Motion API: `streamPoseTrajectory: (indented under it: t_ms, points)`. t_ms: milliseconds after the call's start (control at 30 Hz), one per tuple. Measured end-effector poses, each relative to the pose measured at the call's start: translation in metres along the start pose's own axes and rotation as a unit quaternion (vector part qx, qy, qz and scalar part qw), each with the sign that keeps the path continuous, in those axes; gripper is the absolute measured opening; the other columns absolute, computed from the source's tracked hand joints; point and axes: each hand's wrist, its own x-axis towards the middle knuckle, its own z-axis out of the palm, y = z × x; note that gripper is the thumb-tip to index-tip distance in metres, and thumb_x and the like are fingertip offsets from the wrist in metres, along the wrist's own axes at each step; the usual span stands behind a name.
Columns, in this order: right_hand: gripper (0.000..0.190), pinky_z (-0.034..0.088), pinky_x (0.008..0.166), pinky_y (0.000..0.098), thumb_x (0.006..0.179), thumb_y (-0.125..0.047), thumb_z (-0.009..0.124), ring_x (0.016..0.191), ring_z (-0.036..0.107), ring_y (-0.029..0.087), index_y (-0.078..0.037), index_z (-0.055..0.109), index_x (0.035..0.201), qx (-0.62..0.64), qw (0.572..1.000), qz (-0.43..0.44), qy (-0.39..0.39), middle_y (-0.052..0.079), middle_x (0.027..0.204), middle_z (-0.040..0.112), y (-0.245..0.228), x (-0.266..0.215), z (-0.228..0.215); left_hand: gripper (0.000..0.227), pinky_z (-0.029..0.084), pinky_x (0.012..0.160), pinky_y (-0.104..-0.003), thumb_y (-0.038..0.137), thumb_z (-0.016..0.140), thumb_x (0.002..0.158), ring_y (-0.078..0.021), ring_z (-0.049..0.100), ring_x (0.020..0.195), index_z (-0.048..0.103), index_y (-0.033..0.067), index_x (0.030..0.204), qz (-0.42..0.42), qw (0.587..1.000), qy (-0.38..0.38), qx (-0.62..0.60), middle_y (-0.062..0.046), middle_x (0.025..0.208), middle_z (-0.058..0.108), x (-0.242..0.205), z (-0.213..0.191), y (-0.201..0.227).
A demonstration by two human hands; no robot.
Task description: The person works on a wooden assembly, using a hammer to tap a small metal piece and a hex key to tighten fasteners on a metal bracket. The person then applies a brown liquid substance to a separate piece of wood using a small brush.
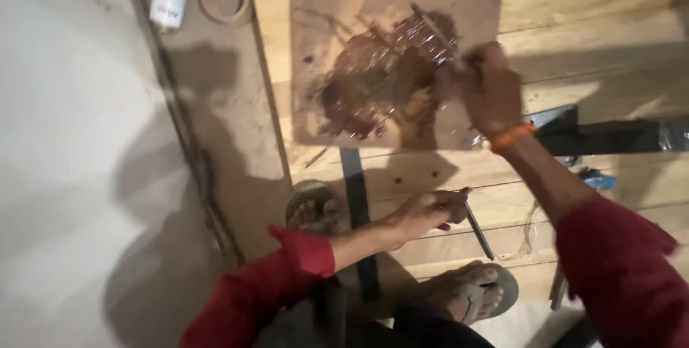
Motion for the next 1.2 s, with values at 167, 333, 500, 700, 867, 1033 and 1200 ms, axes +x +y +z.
streamPoseTrajectory:
  t_ms: [167, 333, 500, 700, 867, 1033, 1200]
  points:
    - [0.026, 0.057, 0.084, 0.0419, 0.105, -0.031, 0.067, 0.101, 0.072, 0.033, -0.008, 0.072, 0.115, -0.178, 0.983, -0.01, -0.052, 0.021, 0.128, 0.071, 0.01, -0.075, -0.061, 0.04, 0.058, 0.088, -0.032, 0.01, 0.07, 0.096, -0.0195, 0.067, 0.104, 0.064, 0.0079, 0.135, 0.223, 0.867, 0.276, 0.35, -0.009, 0.128, 0.066, -0.046, -0.048, 0.056]
    - [0.036, 0.057, 0.101, 0.0394, 0.108, -0.017, 0.056, 0.113, 0.072, 0.027, 0.007, 0.061, 0.135, 0.129, 0.948, 0.284, -0.066, 0.023, 0.121, 0.073, 0.029, -0.173, -0.09, 0.032, 0.058, 0.079, -0.029, 0.011, 0.066, 0.101, -0.017, 0.068, 0.098, 0.064, 0.004, 0.132, 0.224, 0.787, 0.52, 0.246, -0.009, 0.115, 0.072, -0.083, -0.163, 0.086]
    - [0.031, 0.058, 0.099, 0.0405, 0.103, -0.01, 0.054, 0.11, 0.071, 0.031, 0.006, 0.056, 0.129, 0.376, 0.84, 0.388, 0.051, 0.022, 0.125, 0.068, 0.031, -0.219, -0.057, 0.03, 0.052, 0.065, -0.027, 0.02, 0.066, 0.103, -0.0103, 0.058, 0.078, 0.067, 0.0024, 0.126, 0.138, 0.879, 0.454, 0.036, -0.005, 0.101, 0.071, -0.077, -0.196, 0.091]
    - [0.03, 0.058, 0.09, 0.0368, 0.1, -0.003, 0.052, 0.093, 0.069, 0.023, 0.003, 0.063, 0.127, 0.462, 0.793, 0.386, 0.094, 0.016, 0.108, 0.068, 0.034, -0.24, -0.018, 0.027, 0.055, 0.069, -0.027, 0.021, 0.06, 0.097, -0.0126, 0.065, 0.077, 0.064, 0.0076, 0.119, 0.07, 0.943, 0.326, 0.007, -0.004, 0.097, 0.068, -0.069, -0.179, 0.059]
    - [0.02, 0.058, 0.084, 0.0349, 0.103, -0.005, 0.059, 0.087, 0.066, 0.019, 0.003, 0.066, 0.119, 0.496, 0.779, 0.369, 0.103, 0.01, 0.098, 0.066, 0.044, -0.242, 0.0, 0.023, 0.056, 0.075, -0.028, 0.015, 0.063, 0.095, -0.0112, 0.064, 0.093, 0.063, 0.002, 0.114, 0.101, 0.923, 0.366, 0.063, -0.002, 0.106, 0.066, -0.081, -0.148, 0.053]
    - [0.012, 0.06, 0.082, 0.0325, 0.1, -0.007, 0.069, 0.087, 0.069, 0.017, 0.0, 0.064, 0.108, 0.521, 0.786, 0.323, 0.081, 0.008, 0.099, 0.071, 0.045, -0.231, 0.023, 0.033, 0.056, 0.071, -0.029, 0.015, 0.064, 0.09, -0.0148, 0.069, 0.089, 0.065, 0.0028, 0.121, 0.016, 0.915, 0.368, 0.164, -0.004, 0.105, 0.071, -0.093, -0.142, 0.055]
    - [0.021, 0.058, 0.081, 0.0303, 0.097, -0.009, 0.074, 0.091, 0.071, 0.015, 0.001, 0.066, 0.114, 0.29, 0.927, 0.235, 0.028, 0.008, 0.099, 0.074, 0.032, -0.213, 0.047, 0.036, 0.059, 0.066, -0.028, 0.02, 0.063, 0.095, -0.012, 0.07, 0.088, 0.065, 0.0051, 0.128, 0.018, 0.89, 0.386, 0.242, -0.006, 0.107, 0.072, -0.105, -0.124, 0.064]
